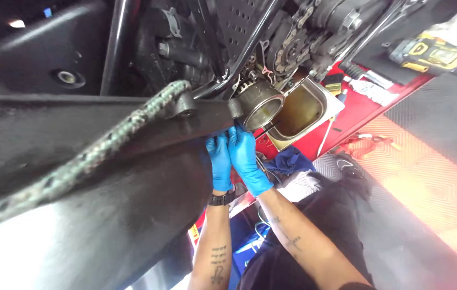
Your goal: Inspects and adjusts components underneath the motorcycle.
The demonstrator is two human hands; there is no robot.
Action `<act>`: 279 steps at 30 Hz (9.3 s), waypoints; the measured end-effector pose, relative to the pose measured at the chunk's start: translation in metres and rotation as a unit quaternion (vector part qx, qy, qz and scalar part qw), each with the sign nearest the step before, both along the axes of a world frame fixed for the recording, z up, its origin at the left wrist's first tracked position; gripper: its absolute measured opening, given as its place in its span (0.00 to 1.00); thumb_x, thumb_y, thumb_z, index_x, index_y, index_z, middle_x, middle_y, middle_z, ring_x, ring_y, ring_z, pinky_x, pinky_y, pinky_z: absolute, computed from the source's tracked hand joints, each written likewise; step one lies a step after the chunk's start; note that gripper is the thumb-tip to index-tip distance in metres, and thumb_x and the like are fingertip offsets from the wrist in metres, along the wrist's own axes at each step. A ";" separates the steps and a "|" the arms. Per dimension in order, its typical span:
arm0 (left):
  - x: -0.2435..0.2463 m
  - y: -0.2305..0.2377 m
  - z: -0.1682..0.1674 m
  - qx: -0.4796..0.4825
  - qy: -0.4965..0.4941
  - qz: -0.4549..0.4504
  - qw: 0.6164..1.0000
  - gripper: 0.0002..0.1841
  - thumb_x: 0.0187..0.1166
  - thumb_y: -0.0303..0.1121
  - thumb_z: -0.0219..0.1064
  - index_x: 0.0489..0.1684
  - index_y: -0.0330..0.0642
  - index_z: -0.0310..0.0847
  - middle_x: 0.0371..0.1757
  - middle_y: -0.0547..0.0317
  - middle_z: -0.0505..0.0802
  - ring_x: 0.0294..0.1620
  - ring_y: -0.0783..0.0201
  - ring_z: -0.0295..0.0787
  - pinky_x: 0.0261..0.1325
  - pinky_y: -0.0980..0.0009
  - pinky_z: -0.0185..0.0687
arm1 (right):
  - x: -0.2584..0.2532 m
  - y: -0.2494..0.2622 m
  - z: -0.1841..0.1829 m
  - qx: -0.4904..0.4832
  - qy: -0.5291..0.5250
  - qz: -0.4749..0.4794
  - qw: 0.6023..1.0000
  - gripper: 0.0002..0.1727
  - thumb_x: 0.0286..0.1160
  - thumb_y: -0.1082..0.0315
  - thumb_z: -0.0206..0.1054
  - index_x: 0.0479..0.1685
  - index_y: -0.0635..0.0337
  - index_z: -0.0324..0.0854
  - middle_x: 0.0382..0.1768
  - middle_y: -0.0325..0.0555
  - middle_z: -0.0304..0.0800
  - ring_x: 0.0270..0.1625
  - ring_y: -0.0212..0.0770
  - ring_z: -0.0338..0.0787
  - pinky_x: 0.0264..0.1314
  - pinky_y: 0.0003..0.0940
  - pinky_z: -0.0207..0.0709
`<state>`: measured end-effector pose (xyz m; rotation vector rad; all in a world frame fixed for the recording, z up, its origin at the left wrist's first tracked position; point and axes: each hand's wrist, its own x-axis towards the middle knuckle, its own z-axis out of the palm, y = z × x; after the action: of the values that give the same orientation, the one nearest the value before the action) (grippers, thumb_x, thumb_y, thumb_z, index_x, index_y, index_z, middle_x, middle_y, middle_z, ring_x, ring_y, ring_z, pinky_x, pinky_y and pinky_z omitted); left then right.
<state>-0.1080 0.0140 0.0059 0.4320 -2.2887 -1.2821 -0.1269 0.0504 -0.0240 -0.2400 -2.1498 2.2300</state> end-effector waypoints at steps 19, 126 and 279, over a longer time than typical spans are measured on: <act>0.001 0.001 0.001 0.005 -0.014 0.005 1.000 0.13 0.86 0.23 0.52 0.31 0.41 0.79 0.19 0.75 0.81 0.22 0.80 0.78 0.33 0.81 0.80 | 0.027 -0.001 -0.017 0.040 0.100 -0.068 0.992 0.18 0.78 0.79 0.56 0.57 0.69 0.89 0.46 0.58 0.95 0.53 0.52 0.94 0.63 0.41 0.85; -0.006 0.009 0.002 0.332 -0.102 0.083 0.934 0.23 0.96 0.36 0.41 0.38 0.37 0.82 0.14 0.69 0.76 0.11 0.77 0.66 0.16 0.83 0.65 | 0.018 0.031 -0.017 -0.335 -0.064 0.099 0.935 0.07 0.82 0.74 0.62 0.39 0.68 0.84 0.25 0.42 0.88 0.26 0.33 0.87 0.35 0.29 0.85; 0.125 0.039 -0.223 0.472 -0.166 0.258 0.826 0.20 0.78 0.49 0.71 0.56 0.44 0.91 0.54 0.48 0.95 0.57 0.52 0.92 0.68 0.46 0.82 | -0.056 0.079 0.103 0.383 0.027 0.418 0.823 0.23 0.96 0.58 0.45 0.67 0.58 0.84 0.12 0.36 0.79 0.05 0.25 0.63 0.04 0.20 0.56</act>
<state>0.0169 0.0534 -0.2174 1.5813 -1.3812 -2.0444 -0.1830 0.1292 0.0789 0.9380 -3.2666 1.2516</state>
